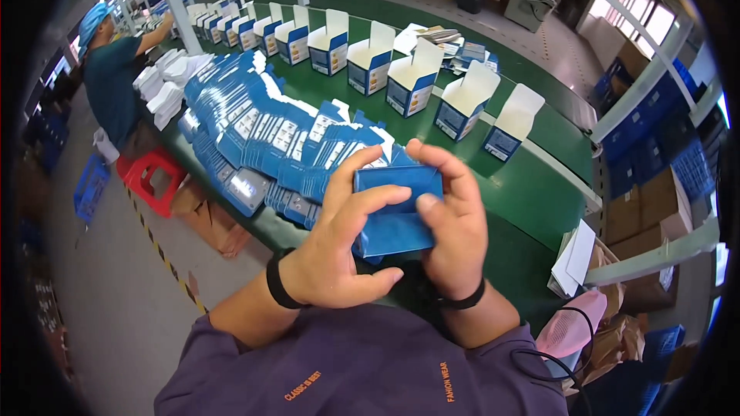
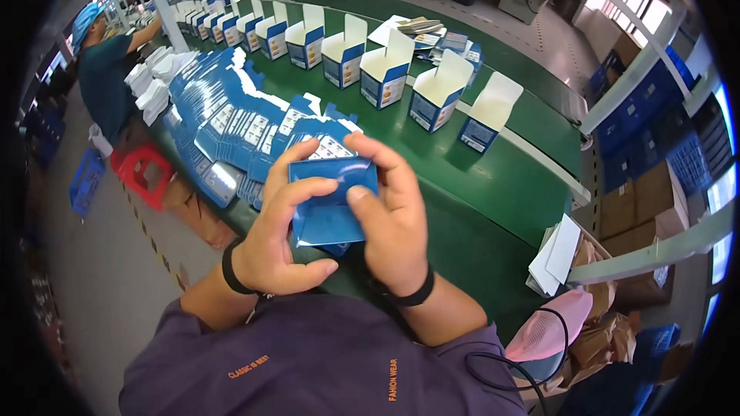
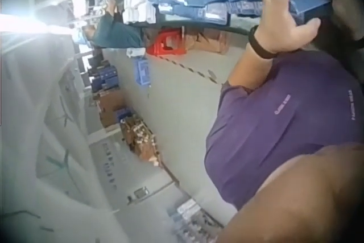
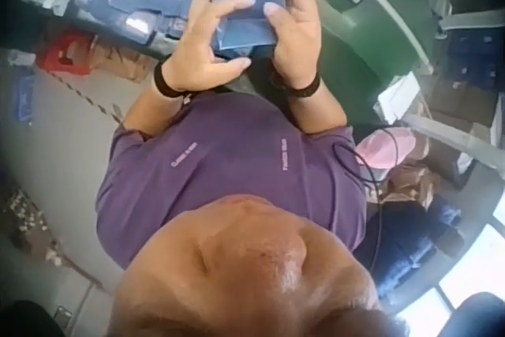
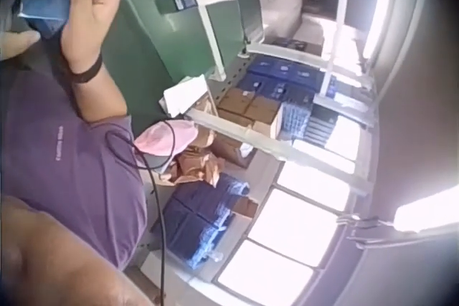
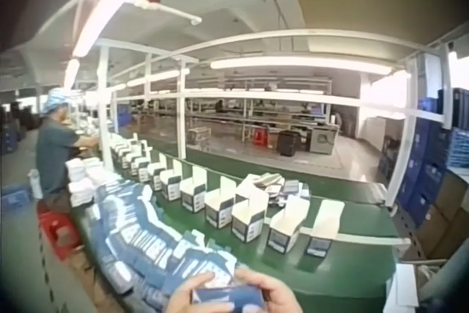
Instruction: The person folds several blue cardboard boxes by hand and places them on a conveyor belt. Then, they fold a white cardboard insert and tuck it into one of the blue boxes.
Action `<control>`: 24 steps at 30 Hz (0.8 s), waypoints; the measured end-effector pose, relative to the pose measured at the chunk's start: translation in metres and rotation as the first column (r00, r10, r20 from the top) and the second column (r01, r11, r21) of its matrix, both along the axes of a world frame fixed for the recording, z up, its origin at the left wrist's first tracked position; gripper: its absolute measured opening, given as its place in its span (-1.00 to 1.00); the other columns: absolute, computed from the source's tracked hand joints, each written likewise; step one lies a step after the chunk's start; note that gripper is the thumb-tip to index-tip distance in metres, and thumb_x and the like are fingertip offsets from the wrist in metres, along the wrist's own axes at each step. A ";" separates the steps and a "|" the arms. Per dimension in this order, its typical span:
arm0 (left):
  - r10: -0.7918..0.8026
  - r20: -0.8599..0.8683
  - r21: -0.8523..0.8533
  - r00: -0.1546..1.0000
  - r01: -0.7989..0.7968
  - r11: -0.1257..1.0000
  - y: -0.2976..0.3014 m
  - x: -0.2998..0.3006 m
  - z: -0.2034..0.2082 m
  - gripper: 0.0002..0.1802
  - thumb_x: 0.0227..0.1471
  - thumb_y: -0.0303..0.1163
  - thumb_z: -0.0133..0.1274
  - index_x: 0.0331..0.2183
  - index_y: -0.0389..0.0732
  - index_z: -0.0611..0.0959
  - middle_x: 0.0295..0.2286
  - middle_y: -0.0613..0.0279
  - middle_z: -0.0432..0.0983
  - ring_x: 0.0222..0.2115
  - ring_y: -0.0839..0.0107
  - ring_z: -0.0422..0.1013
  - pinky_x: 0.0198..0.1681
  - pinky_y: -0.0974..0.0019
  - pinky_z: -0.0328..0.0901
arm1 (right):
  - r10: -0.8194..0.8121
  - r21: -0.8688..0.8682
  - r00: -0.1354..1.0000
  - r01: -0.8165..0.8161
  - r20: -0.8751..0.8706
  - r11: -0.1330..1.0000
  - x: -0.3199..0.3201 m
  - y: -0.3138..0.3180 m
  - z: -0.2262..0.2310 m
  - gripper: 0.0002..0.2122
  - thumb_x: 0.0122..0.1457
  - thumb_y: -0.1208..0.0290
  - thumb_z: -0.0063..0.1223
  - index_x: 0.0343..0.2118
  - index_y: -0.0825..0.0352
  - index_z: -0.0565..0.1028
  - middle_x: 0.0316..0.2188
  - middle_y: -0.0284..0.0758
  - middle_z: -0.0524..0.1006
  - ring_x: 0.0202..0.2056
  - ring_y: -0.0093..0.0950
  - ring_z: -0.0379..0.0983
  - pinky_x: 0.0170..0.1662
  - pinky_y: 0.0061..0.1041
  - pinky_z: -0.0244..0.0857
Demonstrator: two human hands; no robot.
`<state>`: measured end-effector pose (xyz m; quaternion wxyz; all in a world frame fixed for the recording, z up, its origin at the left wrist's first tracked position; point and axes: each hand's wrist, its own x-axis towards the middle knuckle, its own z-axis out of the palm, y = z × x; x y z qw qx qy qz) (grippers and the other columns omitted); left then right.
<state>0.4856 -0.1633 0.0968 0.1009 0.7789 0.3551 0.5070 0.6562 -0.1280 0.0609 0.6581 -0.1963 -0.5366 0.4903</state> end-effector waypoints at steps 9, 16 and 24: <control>0.118 0.912 -0.379 0.393 0.696 0.610 0.025 -0.038 -0.035 -0.39 0.25 -0.08 0.02 0.18 -0.27 0.39 0.10 0.01 0.38 0.17 0.13 0.33 0.19 0.14 0.28 | 0.099 0.184 0.823 -0.240 0.559 0.953 0.029 0.020 0.001 -0.41 0.19 0.56 0.13 0.31 0.43 0.26 0.26 -0.08 0.34 0.21 -0.31 0.33 0.27 -0.29 0.20; 0.136 0.723 -0.582 0.677 0.493 0.647 0.010 -0.036 -0.054 -0.45 0.26 -0.20 0.06 0.17 -0.28 0.40 0.16 0.05 0.34 0.16 0.14 0.33 0.22 0.10 0.25 | -0.706 0.163 0.548 0.726 0.448 0.668 0.118 0.062 -0.017 -0.69 0.31 0.34 0.06 0.05 0.35 0.51 -0.24 -0.26 0.60 -0.37 -0.54 0.49 -0.31 -0.52 0.40; 0.161 -0.299 -0.271 0.941 -0.245 0.931 0.008 -0.038 -0.071 -0.32 0.01 -0.30 0.32 0.15 -0.21 0.47 0.24 -0.14 0.20 0.28 -0.10 0.14 0.33 -0.19 0.01 | -0.580 0.177 0.111 0.892 0.807 0.417 0.259 0.189 -0.122 -0.59 0.19 0.41 -0.04 0.08 0.49 0.47 -0.11 0.19 0.58 -0.03 0.08 0.52 0.08 -0.14 0.36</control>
